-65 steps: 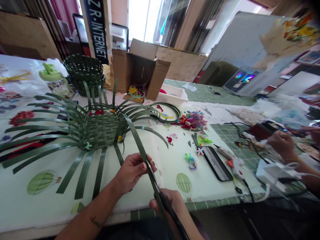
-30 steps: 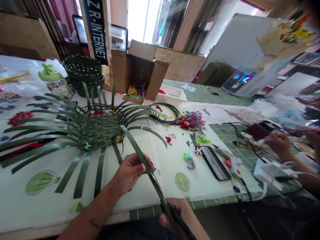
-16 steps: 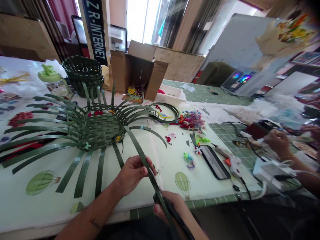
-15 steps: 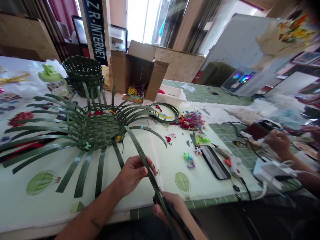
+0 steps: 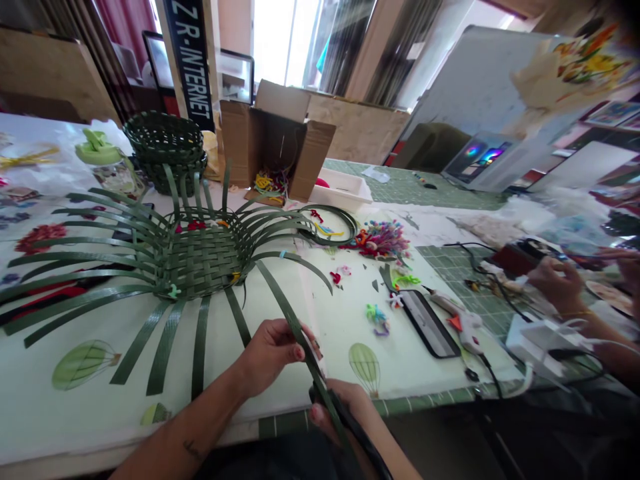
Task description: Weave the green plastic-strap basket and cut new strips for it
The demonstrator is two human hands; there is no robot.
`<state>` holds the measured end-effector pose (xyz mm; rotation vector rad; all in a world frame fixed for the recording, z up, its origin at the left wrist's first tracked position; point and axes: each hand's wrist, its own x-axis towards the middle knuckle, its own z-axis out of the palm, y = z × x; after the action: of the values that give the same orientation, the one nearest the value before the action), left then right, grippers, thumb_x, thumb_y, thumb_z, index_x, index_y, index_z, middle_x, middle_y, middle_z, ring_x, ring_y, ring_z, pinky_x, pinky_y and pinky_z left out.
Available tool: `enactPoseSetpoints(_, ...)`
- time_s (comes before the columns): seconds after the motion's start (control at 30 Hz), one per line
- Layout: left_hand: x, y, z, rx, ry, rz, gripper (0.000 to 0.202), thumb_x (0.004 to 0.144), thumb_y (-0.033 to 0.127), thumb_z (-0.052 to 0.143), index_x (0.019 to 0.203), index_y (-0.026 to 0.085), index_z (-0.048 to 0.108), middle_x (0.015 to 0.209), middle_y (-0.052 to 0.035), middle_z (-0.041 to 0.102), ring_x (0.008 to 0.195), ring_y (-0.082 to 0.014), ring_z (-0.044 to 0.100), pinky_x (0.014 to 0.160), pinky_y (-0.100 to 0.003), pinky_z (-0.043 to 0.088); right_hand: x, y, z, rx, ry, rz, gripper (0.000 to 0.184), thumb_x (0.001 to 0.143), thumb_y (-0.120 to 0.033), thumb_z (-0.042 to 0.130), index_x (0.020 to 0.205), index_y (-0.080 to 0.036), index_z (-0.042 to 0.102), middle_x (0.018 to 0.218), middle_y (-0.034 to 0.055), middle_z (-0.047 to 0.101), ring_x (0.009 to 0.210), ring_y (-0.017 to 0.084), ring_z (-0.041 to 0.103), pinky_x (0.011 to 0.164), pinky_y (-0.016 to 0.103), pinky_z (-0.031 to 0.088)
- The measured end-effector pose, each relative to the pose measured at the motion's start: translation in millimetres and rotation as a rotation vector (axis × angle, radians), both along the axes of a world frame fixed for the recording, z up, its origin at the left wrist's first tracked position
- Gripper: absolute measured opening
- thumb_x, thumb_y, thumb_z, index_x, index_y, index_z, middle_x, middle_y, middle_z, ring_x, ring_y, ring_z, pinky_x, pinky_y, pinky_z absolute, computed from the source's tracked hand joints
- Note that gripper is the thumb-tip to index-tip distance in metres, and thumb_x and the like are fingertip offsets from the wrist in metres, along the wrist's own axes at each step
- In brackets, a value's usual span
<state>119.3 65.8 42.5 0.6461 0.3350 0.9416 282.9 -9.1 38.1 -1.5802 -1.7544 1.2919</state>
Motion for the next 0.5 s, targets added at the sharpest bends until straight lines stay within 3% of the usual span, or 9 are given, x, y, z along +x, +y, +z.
enactPoseSetpoints(0.27,1,-1,-4.4,-0.001,0.047,0.005,0.027,0.058,0.026,0.083,0.078,0.012,0.071,0.07,-0.0065,0.07,0.067,-0.0167,0.065,0.067,-0.028,0.051,-5,-1,12.7,-0.145,0.046,-0.072,0.054,0.065,-0.064,0.062,0.053,-0.018,0.037,0.051,-0.003,0.03,0.052,0.009,0.026,0.045,0.024,0.019)
enactPoseSetpoints(0.5,-2,2,-4.3,0.033,0.085,0.004,0.027,0.063,0.024,0.08,0.086,0.013,0.072,0.074,-0.0074,0.07,0.073,-0.0163,0.065,0.072,-0.028,0.05,-3,-5,14.0,-0.145,0.111,-0.097,0.054,0.066,-0.062,0.062,0.053,-0.019,0.032,0.052,-0.0041,0.027,0.052,0.008,0.022,0.047,0.025,0.017)
